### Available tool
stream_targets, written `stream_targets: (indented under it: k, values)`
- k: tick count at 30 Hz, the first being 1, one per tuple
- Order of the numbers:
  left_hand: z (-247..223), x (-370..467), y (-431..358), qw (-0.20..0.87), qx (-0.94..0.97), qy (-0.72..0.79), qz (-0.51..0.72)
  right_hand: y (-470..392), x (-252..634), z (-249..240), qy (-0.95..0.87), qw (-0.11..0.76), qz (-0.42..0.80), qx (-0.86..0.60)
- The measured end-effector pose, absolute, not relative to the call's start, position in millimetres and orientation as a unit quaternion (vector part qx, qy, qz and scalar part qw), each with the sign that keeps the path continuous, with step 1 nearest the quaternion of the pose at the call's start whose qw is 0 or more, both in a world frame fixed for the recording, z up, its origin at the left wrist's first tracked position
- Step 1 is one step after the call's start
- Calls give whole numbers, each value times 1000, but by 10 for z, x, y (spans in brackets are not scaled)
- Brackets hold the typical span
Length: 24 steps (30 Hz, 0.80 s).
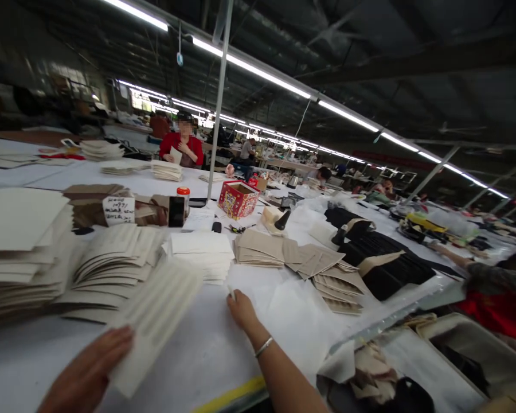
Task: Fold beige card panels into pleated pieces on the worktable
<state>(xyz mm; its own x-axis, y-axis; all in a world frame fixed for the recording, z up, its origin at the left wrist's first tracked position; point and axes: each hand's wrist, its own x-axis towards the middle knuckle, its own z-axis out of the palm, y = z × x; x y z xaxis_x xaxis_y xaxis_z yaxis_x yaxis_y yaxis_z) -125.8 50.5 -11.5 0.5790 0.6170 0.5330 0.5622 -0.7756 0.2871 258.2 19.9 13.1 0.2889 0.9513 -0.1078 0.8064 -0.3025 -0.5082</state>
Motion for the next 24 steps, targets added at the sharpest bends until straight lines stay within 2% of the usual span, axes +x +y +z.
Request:
stream_targets:
  k: [4, 9, 11, 13, 16, 20, 22, 24]
  values:
    - [-343, -958, 28, 90, 915, 283, 274, 81, 2668, 203, -592, 140, 171, -775]
    - [-15, -991, 479, 227, 911, 307, 157, -30, 2719, 152, -582, 81, 136, -798]
    - [32, -785, 621, 187, 898, 351, 186, -33, 2711, 149, -584, 76, 117, -800]
    - [-43, -475, 638, 97, 894, 386, 207, 16, 2669, 191, -599, 89, 89, -791]
    - [-219, -121, 520, 50, 951, 263, 153, 259, 2573, 345, -641, 143, 39, -753]
    - [-196, -131, 439, 94, 975, 154, 127, 932, 2541, 594, -696, 171, -34, -696]
    - [-162, -228, 460, 130, 971, 147, 140, 1309, 2602, 673, -694, 145, -81, -700]
    - [-209, -301, 487, 165, 959, 153, 170, 1622, 2689, 708, -710, 81, -119, -690]
